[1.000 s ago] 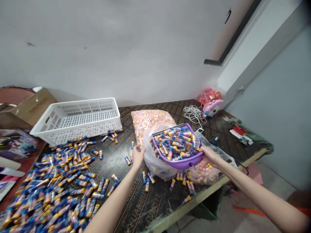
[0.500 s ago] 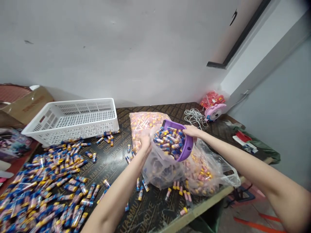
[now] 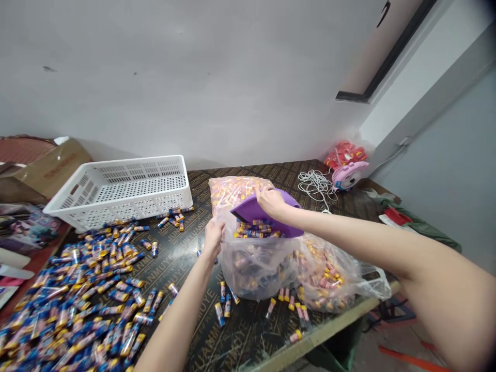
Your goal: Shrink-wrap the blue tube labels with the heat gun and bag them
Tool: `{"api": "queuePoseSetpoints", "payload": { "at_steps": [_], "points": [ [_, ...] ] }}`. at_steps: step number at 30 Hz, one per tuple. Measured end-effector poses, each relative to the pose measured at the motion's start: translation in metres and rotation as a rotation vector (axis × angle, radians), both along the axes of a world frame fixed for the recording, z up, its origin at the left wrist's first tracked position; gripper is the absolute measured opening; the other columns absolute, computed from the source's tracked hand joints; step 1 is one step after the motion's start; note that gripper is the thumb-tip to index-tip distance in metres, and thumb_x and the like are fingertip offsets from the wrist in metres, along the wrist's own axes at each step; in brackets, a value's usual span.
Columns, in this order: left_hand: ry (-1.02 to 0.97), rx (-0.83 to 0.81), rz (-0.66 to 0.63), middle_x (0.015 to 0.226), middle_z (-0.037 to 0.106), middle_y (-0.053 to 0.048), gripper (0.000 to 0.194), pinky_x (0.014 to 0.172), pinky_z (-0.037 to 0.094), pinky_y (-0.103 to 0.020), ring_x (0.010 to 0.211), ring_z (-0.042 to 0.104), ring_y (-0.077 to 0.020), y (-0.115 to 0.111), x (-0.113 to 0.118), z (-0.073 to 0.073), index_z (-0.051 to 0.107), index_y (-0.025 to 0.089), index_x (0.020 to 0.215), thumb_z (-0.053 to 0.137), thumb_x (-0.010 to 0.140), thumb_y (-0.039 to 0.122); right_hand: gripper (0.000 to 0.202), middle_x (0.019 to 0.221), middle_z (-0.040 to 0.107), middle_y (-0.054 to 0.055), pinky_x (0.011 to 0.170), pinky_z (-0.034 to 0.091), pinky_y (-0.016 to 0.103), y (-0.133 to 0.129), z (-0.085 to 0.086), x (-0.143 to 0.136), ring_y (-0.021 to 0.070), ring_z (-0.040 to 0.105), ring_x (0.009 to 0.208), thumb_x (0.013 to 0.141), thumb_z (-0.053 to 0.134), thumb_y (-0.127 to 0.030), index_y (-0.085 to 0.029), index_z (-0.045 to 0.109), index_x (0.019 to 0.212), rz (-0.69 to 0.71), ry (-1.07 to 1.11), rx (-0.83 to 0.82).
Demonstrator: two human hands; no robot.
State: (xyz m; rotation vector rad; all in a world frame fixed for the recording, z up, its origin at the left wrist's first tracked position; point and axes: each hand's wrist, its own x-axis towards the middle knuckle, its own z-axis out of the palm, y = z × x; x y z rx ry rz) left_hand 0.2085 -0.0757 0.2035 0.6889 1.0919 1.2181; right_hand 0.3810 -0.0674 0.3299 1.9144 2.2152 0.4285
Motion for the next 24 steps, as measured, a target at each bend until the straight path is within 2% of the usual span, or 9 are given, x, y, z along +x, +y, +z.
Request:
{"api": "queuePoseSetpoints", "payload": {
  "at_steps": [5, 10, 13, 15, 18, 20, 21, 23, 24],
  "points": [
    [0.088, -0.089, -0.104, 0.037, 0.035, 0.010, 0.015, 0.036, 0.022, -0.016, 0.031, 0.030, -0.0040, -0.018, -0.022, -0.020, 0.045, 0.017, 0.060, 0.058, 0.064, 0.024, 0.053, 0.121, 0.045, 0.034, 0.064, 0.050, 0.041, -0.004, 0.042, 0.008, 0.0298, 0.062, 0.090, 0.083, 0.015, 0.004, 0.003, 0.029, 0.134, 0.024, -0.086, 0.098],
    [0.169, -0.230, -0.242, 0.047, 0.051, 0.003, 0.035, 0.041, 0.038, -0.022, 0.038, 0.047, -0.0110, -0.020, -0.071, -0.023, 0.058, 0.013, 0.079, 0.062, 0.068, 0.046, 0.044, 0.109, 0.053, 0.021, 0.070, 0.046, 0.041, -0.050, 0.097, 0.016, 0.0270, 0.061, 0.088, 0.090, 0.021, -0.011, -0.007, 0.035, 0.132, -0.053, -0.040, 0.260],
    [0.166, -0.130, -0.337, 0.083, 0.066, -0.008, 0.057, 0.066, 0.049, -0.030, 0.075, 0.063, -0.0187, -0.042, -0.115, -0.019, 0.056, 0.016, 0.110, 0.057, 0.070, 0.056, 0.053, 0.108, 0.054, 0.017, 0.073, 0.046, 0.045, -0.085, 0.094, 0.021, 0.0284, 0.060, 0.086, 0.084, 0.040, -0.017, -0.016, 0.031, 0.136, -0.048, 0.132, 0.240],
    [0.090, 0.028, -0.386, 0.114, 0.060, -0.009, 0.067, 0.086, 0.045, -0.033, 0.104, 0.056, -0.0205, -0.074, -0.141, -0.017, 0.045, 0.024, 0.127, 0.058, 0.070, 0.057, 0.057, 0.113, 0.055, 0.015, 0.078, 0.047, 0.044, -0.106, 0.061, 0.016, 0.0279, 0.059, 0.093, 0.080, 0.042, -0.012, -0.017, 0.031, 0.136, 0.015, 0.407, 0.118],
    [0.062, 0.078, -0.290, 0.135, 0.046, -0.007, 0.077, 0.093, 0.042, -0.032, 0.118, 0.047, -0.0232, -0.134, -0.176, -0.023, 0.042, 0.027, 0.131, 0.060, 0.065, 0.061, 0.058, 0.117, 0.056, 0.011, 0.088, 0.045, 0.042, -0.136, -0.022, -0.019, 0.0249, 0.056, 0.104, 0.073, 0.037, -0.005, -0.018, 0.038, 0.129, 0.133, 0.854, -0.123],
    [0.234, -0.057, -0.102, 0.132, 0.049, -0.006, 0.071, 0.086, 0.045, -0.029, 0.112, 0.051, -0.0231, -0.171, -0.206, -0.034, 0.049, 0.024, 0.125, 0.065, 0.064, 0.056, 0.055, 0.112, 0.059, 0.009, 0.083, 0.048, 0.040, -0.157, -0.083, -0.054, 0.0232, 0.060, 0.096, 0.071, 0.039, -0.007, -0.019, 0.041, 0.125, 0.136, 1.076, -0.285],
    [0.348, -0.161, -0.033, 0.127, 0.054, -0.007, 0.069, 0.081, 0.047, -0.028, 0.106, 0.055, -0.0228, -0.186, -0.223, -0.041, 0.052, 0.022, 0.122, 0.068, 0.063, 0.053, 0.054, 0.103, 0.063, 0.008, 0.073, 0.051, 0.038, -0.168, -0.110, -0.073, 0.0207, 0.063, 0.080, 0.072, 0.039, -0.008, -0.020, 0.041, 0.124, 0.064, 1.158, -0.372],
    [0.521, -0.358, 0.045, 0.109, 0.064, -0.008, 0.066, 0.068, 0.049, -0.027, 0.088, 0.061, -0.0228, -0.210, -0.261, -0.054, 0.060, 0.015, 0.109, 0.070, 0.058, 0.056, 0.050, 0.091, 0.065, 0.006, 0.064, 0.052, 0.036, -0.186, -0.152, -0.102, 0.0178, 0.062, 0.063, 0.075, 0.039, -0.012, -0.021, 0.041, 0.124, -0.017, 1.245, -0.530],
    [0.594, -0.423, 0.081, 0.099, 0.067, -0.008, 0.064, 0.063, 0.048, -0.027, 0.080, 0.062, -0.0223, -0.219, -0.280, -0.060, 0.064, 0.014, 0.099, 0.070, 0.054, 0.059, 0.045, 0.094, 0.065, 0.007, 0.068, 0.051, 0.037, -0.192, -0.166, -0.111, 0.0190, 0.063, 0.069, 0.077, 0.042, -0.016, -0.021, 0.044, 0.122, -0.003, 1.239, -0.510]
  ]
}}
